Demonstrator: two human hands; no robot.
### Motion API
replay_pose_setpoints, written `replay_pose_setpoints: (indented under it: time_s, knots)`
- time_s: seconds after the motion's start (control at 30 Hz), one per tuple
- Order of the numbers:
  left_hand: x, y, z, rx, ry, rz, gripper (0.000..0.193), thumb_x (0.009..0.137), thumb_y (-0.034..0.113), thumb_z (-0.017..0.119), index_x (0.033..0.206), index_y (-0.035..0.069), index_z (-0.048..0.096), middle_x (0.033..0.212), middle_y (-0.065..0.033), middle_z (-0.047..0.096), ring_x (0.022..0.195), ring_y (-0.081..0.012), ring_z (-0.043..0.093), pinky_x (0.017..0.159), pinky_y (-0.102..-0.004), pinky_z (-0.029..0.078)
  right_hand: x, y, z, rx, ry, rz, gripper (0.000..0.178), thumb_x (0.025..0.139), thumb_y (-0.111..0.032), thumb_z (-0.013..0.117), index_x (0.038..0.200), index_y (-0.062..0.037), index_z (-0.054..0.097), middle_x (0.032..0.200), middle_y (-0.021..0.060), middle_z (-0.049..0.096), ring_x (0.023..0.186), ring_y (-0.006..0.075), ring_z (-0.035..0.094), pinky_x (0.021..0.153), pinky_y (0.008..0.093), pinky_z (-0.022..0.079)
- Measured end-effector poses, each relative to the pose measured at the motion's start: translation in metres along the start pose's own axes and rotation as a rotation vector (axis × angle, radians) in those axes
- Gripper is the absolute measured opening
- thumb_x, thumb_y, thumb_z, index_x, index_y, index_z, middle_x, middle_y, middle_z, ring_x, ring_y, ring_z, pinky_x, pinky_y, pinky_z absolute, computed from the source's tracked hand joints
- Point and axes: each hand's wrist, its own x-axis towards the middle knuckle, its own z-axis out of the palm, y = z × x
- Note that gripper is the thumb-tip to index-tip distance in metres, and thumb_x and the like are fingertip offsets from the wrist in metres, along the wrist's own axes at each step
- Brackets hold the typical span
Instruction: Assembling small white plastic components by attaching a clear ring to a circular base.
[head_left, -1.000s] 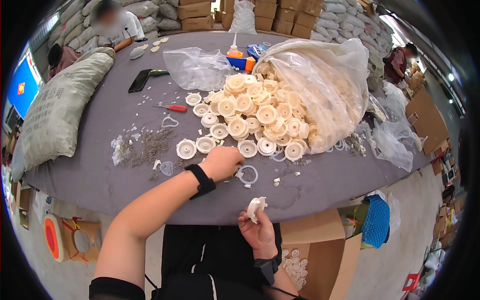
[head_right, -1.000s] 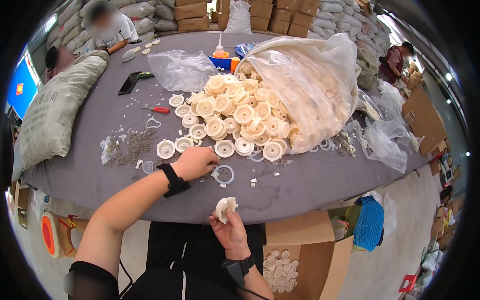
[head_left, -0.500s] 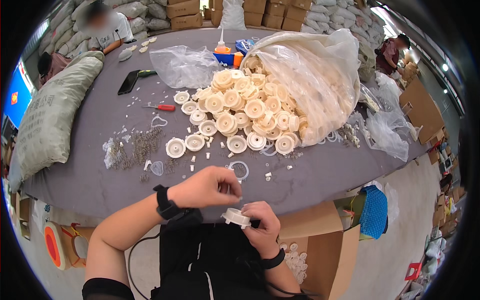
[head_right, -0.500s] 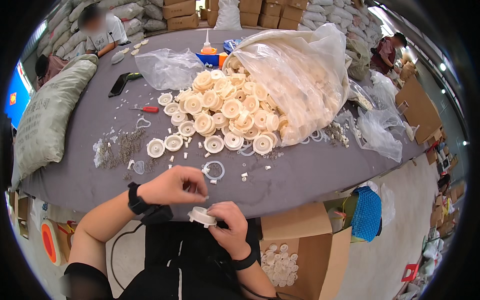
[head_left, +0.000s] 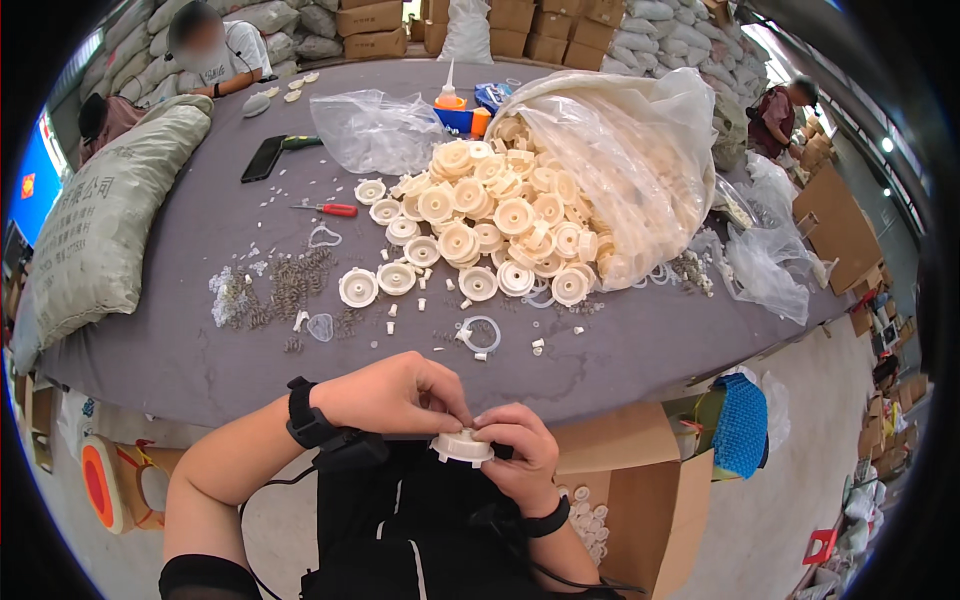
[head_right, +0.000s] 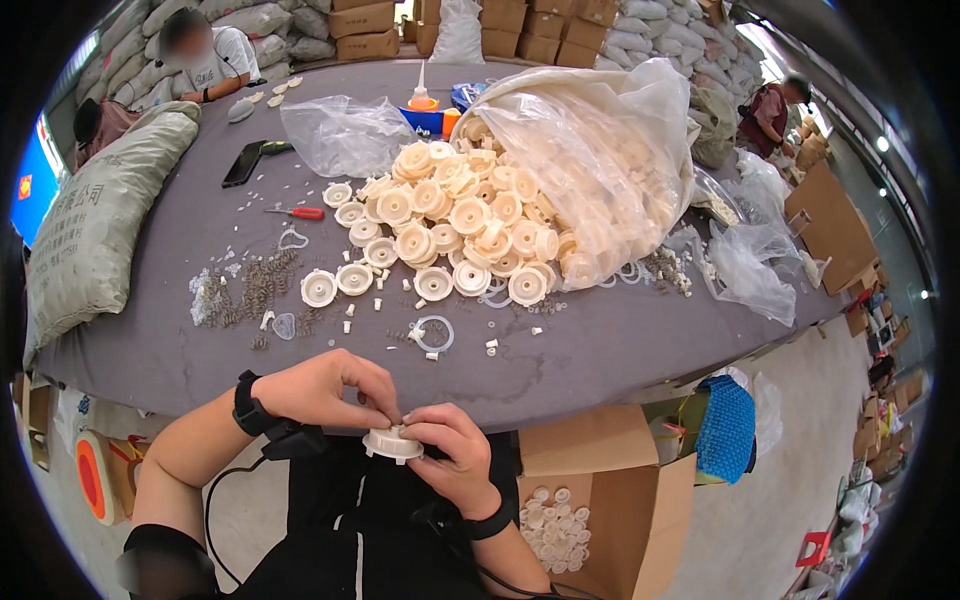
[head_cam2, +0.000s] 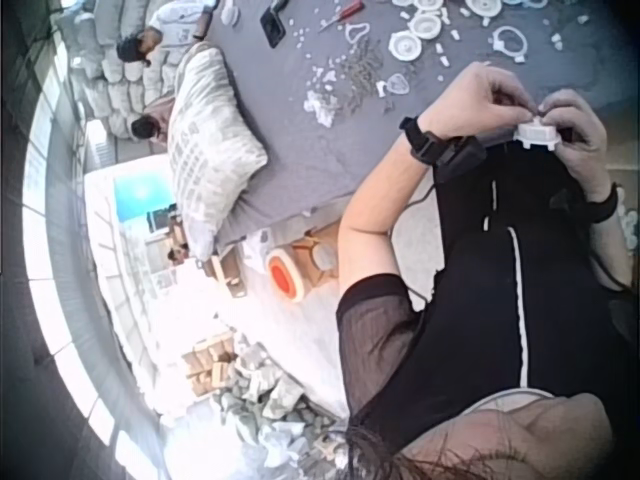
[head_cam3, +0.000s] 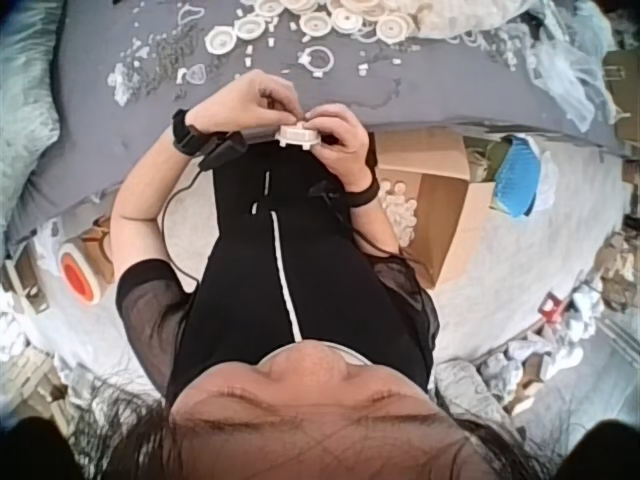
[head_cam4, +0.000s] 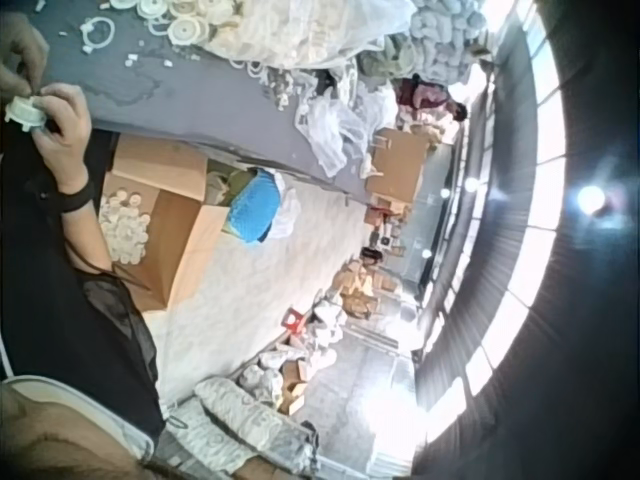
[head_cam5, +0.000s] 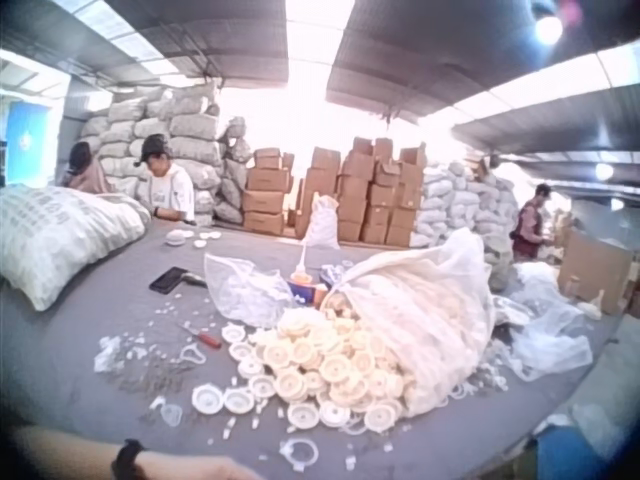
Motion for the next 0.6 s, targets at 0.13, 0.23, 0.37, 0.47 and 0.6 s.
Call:
replay_pose_setpoints:
  time_s: [0.13, 0.23, 0.37, 0.47, 0.6]
  knots:
    - [-0.007, 0.003, 0.000, 0.041, -0.016, 0.002, 0.015, 0.080, 0.011, 0.066, 0.092, 0.003, 0.068, 0.085, -0.0045, 0.063, 0.078, -0.0122, 0.058, 0.070, -0.0248, 0.046, -0.003, 0.002, 0.002, 0.033, -0.002, -0.010, 0.026, 0.059, 0.007, 0.069, 0.082, -0.0023, 0.063, 0.087, 0.0091, 0.062, 0.080, 0.0214, 0.061, 0.071, 0.0300, 0.049]
    - [-0.012, 0.007, 0.002, 0.074, -0.033, -0.006, 0.022, 0.079, 0.012, 0.068, 0.098, 0.002, 0.066, 0.088, -0.0058, 0.063, 0.081, -0.0144, 0.058, 0.074, -0.0272, 0.046, -0.002, 0.001, 0.003, 0.033, 0.008, -0.021, 0.027, 0.057, 0.006, 0.070, 0.082, -0.0031, 0.064, 0.083, 0.0070, 0.063, 0.076, 0.0216, 0.061, 0.068, 0.0294, 0.049]
    - [-0.021, 0.006, 0.014, 0.081, 0.007, 0.068, 0.034, 0.076, 0.014, 0.072, 0.106, 0.001, 0.063, 0.096, -0.0089, 0.061, 0.084, -0.0172, 0.058, 0.079, -0.0302, 0.047, 0.003, -0.002, -0.001, -0.039, -0.009, -0.086, 0.028, 0.056, 0.006, 0.071, 0.081, -0.0038, 0.064, 0.082, 0.0065, 0.062, 0.074, 0.0221, 0.061, 0.066, 0.0297, 0.049]
    - [-0.025, -0.001, 0.019, 0.111, 0.047, 0.126, 0.038, 0.073, 0.016, 0.075, 0.108, 0.003, 0.063, 0.099, -0.0092, 0.061, 0.086, -0.0197, 0.059, 0.079, -0.0310, 0.046, 0.004, -0.002, -0.003, -0.100, -0.040, -0.126, 0.029, 0.055, 0.005, 0.072, 0.081, -0.0046, 0.064, 0.081, 0.0061, 0.062, 0.073, 0.0227, 0.061, 0.063, 0.0301, 0.050]
    - [-0.028, -0.006, 0.026, 0.418, 0.168, 0.270, 0.036, 0.074, 0.021, 0.073, 0.106, 0.008, 0.064, 0.094, -0.0060, 0.061, 0.079, -0.0198, 0.058, 0.071, -0.0305, 0.044, 0.003, 0.000, -0.005, -0.157, -0.014, -0.178, 0.030, 0.053, 0.004, 0.073, 0.080, -0.0049, 0.063, 0.081, 0.0059, 0.062, 0.073, 0.0233, 0.061, 0.062, 0.0307, 0.050]
